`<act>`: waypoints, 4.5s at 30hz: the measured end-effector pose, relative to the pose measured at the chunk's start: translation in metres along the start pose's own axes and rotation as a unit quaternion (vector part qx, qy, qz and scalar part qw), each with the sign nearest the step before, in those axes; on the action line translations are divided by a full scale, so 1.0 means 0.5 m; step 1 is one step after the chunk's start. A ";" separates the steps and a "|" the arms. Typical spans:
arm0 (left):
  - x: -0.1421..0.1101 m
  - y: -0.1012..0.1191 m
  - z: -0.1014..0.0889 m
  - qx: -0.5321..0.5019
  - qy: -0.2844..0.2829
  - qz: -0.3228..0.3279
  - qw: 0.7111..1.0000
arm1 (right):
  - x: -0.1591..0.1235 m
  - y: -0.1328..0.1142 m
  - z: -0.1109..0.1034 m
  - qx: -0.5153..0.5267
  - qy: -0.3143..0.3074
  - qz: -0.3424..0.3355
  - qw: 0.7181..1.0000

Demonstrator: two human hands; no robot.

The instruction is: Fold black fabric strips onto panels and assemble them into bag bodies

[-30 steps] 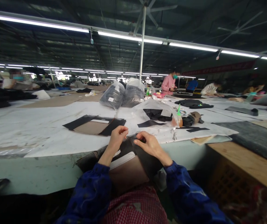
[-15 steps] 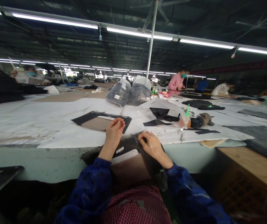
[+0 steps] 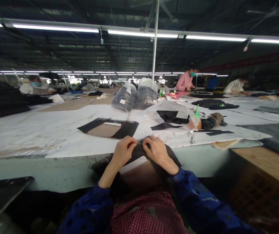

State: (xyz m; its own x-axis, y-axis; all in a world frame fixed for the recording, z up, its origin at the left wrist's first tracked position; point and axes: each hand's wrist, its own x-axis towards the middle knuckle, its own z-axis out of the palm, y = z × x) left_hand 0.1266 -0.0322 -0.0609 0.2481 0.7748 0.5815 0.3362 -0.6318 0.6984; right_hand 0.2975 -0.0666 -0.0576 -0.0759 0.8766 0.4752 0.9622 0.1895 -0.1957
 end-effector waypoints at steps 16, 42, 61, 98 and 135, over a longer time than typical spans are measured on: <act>-0.012 -0.027 0.019 0.167 -0.053 0.089 0.981 | 0.011 0.034 0.001 0.136 -0.017 -0.018 0.990; 0.011 0.009 0.034 0.212 -0.019 -0.080 0.974 | -0.003 0.031 -0.008 0.058 -0.056 -0.061 0.995; 0.047 -0.010 0.017 0.115 -0.078 -0.184 0.973 | 0.000 0.035 0.004 0.053 -0.042 -0.092 0.993; 0.028 -0.017 0.007 0.011 -0.002 -0.153 0.988 | 0.106 -0.009 -0.052 0.098 -0.102 -0.160 0.977; 0.010 -0.016 -0.002 -0.156 0.077 -0.145 0.974 | 0.128 0.008 -0.033 0.413 -0.236 -0.049 0.878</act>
State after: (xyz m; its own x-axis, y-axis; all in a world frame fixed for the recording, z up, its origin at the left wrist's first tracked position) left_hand 0.1242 -0.0233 -0.0634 0.0360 0.9241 0.3804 0.0730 -0.3821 0.9213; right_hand 0.3010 -0.0168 -0.0139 -0.4354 0.8871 0.1533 0.4415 0.3588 -0.8224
